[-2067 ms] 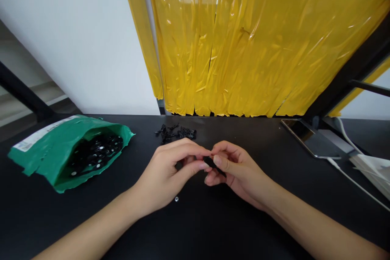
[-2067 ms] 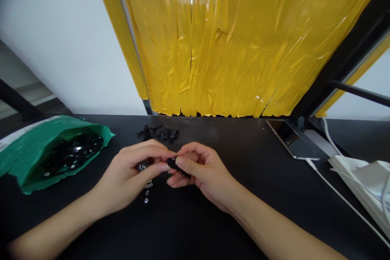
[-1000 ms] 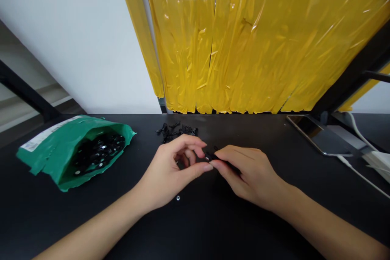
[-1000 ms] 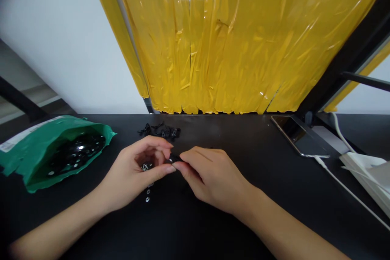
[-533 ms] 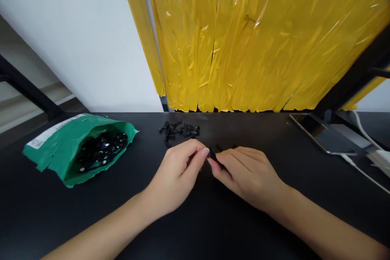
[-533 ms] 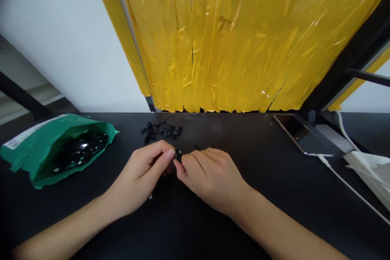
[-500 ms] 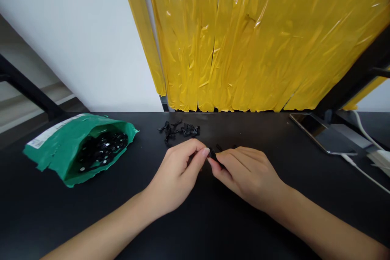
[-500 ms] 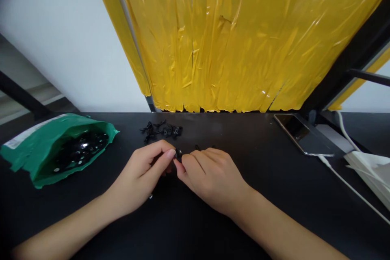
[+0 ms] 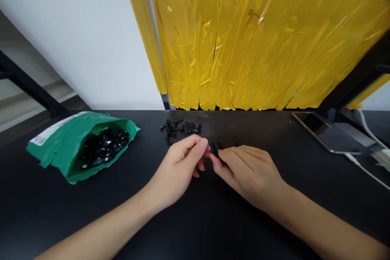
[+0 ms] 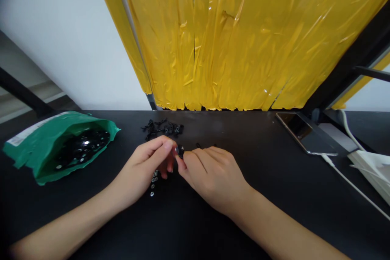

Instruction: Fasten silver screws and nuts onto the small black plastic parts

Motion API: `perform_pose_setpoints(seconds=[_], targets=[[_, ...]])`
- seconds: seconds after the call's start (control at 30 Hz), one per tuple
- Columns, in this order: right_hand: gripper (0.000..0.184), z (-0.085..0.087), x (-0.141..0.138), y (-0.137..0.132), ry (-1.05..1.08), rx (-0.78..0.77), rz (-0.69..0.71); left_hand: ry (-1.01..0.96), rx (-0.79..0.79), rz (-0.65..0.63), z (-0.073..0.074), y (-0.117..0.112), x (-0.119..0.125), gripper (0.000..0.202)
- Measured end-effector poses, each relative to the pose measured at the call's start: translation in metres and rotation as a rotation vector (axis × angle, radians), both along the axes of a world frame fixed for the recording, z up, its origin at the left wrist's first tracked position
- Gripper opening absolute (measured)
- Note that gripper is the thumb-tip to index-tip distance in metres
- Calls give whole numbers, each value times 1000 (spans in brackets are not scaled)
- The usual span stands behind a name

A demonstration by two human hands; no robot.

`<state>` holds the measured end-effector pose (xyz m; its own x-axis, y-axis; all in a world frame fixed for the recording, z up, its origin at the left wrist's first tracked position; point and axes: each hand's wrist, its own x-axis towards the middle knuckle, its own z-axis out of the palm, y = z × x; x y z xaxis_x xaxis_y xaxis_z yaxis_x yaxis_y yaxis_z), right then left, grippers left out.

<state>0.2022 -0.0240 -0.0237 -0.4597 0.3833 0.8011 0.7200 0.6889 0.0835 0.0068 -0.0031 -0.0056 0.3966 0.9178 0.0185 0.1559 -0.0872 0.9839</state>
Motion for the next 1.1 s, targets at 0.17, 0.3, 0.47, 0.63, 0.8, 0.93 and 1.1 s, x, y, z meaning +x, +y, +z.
perform_pose_setpoints(seconds=[0.17, 0.3, 0.47, 0.63, 0.8, 0.93, 1.1], targets=[[33, -1, 0, 0, -2, 10, 1, 162, 143, 42, -2, -3, 0, 36], [34, -1, 1, 0, -5, 14, -8, 91, 12, 38, 1, 0, -1, 30], [31, -1, 1, 0, -6, 21, -11, 44, 19, 43, 1, 0, 2, 39], [34, -1, 0, 0, -30, 21, -4, 120, 81, 51, 0, -2, 2, 33], [33, -2, 1, 1, -16, 12, -7, 58, -13, 45, 2, -1, 2, 29], [31, -2, 3, 2, -7, 6, -10, -8, -52, 24, 1, 1, 1, 31], [29, -1, 4, 3, -8, -15, 14, -53, -48, -35, 3, 3, 2, 35]])
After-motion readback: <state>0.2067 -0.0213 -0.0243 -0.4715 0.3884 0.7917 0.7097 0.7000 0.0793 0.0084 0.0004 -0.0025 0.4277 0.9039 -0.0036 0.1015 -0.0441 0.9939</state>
